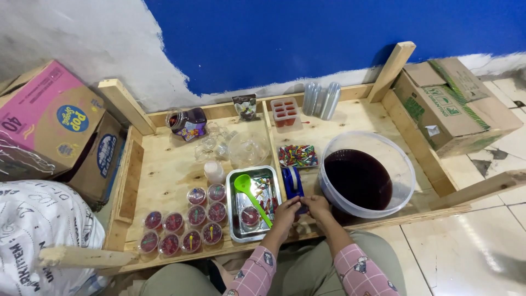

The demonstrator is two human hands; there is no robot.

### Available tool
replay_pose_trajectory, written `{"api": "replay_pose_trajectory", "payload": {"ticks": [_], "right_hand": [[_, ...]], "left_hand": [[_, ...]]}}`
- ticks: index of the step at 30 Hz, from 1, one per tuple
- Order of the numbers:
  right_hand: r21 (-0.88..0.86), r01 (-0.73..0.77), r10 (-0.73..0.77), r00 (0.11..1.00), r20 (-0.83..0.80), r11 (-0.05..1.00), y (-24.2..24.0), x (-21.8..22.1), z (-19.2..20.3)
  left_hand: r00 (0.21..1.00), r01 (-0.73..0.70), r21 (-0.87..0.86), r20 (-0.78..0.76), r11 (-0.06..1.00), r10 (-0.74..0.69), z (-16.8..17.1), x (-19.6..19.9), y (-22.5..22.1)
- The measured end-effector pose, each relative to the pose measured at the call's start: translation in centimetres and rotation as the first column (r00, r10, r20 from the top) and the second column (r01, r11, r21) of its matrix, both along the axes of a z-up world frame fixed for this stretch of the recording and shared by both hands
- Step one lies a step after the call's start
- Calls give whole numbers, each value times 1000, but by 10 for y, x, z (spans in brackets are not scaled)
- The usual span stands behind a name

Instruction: The person prepares small plastic cups by placing red items inside them and then fills the cups with a dark liquid using a ladle.

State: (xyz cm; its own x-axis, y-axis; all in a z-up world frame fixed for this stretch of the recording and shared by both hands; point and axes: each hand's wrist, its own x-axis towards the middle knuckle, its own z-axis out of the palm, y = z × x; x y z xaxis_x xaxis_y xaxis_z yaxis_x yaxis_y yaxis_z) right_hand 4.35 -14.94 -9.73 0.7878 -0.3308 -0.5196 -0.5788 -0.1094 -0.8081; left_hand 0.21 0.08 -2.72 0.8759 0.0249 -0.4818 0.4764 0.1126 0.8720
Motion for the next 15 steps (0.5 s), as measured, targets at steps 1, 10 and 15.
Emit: {"api": "replay_pose_trajectory", "payload": {"ticks": [1, 10, 15], "right_hand": [[-1, 1, -1, 1000, -1, 1000, 3, -8, 10], [128, -6, 22, 992, -125, 992, 12, -35, 96], [74, -24, 34, 990, -135, 997, 17, -40, 109]], "left_hand": [[1000, 1, -1, -1, 1000, -1, 2, -6, 1], [990, 62, -81, -124, 995, -72, 72, -36, 5], [985, 111, -4, -136, 994, -111, 86, -43, 4]]}}
